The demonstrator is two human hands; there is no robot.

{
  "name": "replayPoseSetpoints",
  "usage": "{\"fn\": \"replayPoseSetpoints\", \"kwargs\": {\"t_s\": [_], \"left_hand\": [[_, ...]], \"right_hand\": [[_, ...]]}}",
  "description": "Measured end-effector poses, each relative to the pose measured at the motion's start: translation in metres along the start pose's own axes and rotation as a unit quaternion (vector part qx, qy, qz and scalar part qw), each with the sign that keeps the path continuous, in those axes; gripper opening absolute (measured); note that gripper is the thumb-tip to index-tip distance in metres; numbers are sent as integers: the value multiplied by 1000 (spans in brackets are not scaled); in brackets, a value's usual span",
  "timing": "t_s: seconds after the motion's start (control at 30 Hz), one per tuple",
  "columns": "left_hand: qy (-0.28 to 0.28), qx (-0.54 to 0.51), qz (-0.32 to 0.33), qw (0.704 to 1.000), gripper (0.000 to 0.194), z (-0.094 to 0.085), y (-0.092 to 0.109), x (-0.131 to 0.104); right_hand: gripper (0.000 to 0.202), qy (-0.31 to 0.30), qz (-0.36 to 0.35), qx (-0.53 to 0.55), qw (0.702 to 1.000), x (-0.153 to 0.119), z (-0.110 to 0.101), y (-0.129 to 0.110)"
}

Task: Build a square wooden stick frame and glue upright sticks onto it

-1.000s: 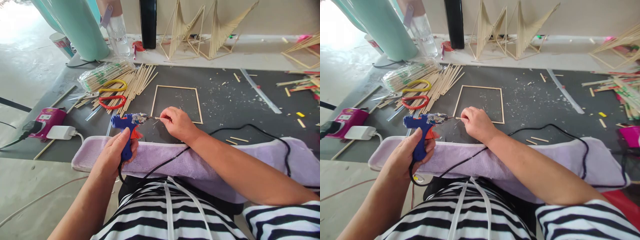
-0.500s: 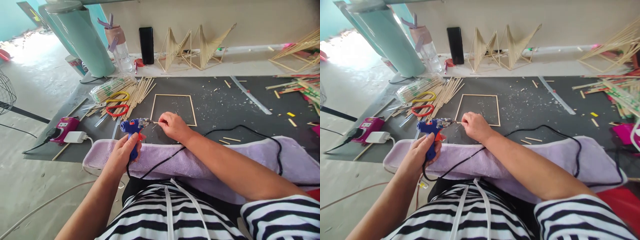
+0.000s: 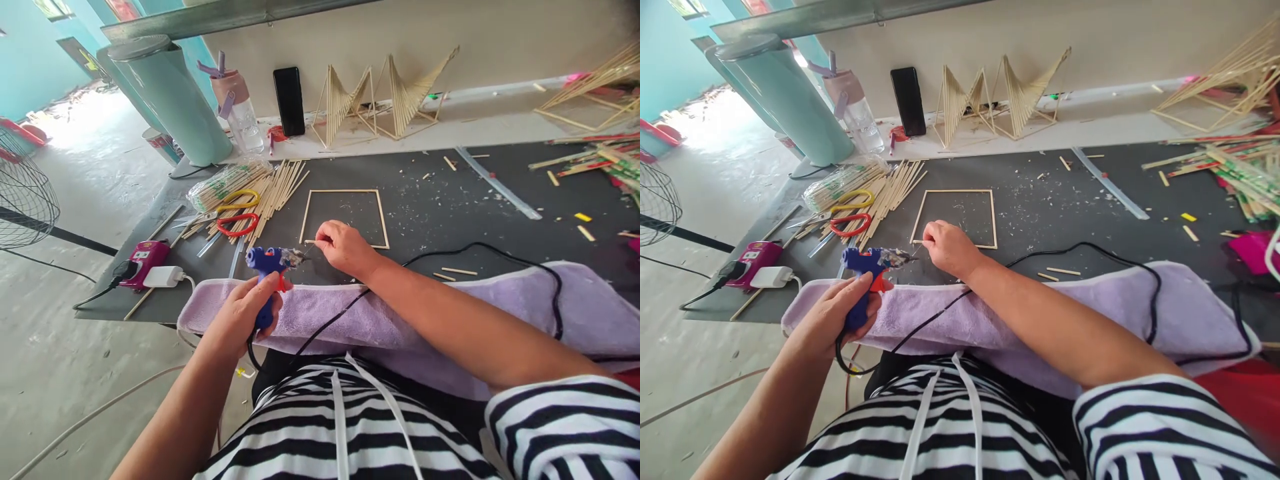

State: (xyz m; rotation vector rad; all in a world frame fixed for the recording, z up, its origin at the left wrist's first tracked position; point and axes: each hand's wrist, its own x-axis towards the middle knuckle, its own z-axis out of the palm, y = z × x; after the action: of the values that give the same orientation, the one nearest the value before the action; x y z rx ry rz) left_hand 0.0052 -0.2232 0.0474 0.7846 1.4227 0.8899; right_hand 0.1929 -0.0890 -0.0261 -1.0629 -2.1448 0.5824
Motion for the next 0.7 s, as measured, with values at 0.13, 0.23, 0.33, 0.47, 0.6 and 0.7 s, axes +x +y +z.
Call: {"fn": "replayPoseSetpoints", "kwargs": {"t_s": [0.13, 0.23, 0.33, 0.47, 0.6, 0.7], "left_hand": [[-11, -112, 71, 991, 49, 3, 1, 8], [53, -138, 125, 981, 49, -9, 6, 23], [74, -127, 163, 976, 47, -24, 12, 26], [66, -98, 177, 977, 45, -28, 15, 29], [165, 12, 194, 967, 39, -28, 8, 50], [233, 246, 226, 913, 32, -30, 6, 64]], "right_hand": [[15, -9, -3, -4, 1000, 0, 1, 0], [15, -15, 8, -4, 1000, 0, 0, -1], [16, -17, 6, -5, 1000, 0, 0, -2], [17, -11, 10, 1, 1000, 0, 0, -2], [17, -13, 13, 1, 1000, 0, -2, -4], [16, -12, 15, -10, 1000, 0, -5, -5]]}}
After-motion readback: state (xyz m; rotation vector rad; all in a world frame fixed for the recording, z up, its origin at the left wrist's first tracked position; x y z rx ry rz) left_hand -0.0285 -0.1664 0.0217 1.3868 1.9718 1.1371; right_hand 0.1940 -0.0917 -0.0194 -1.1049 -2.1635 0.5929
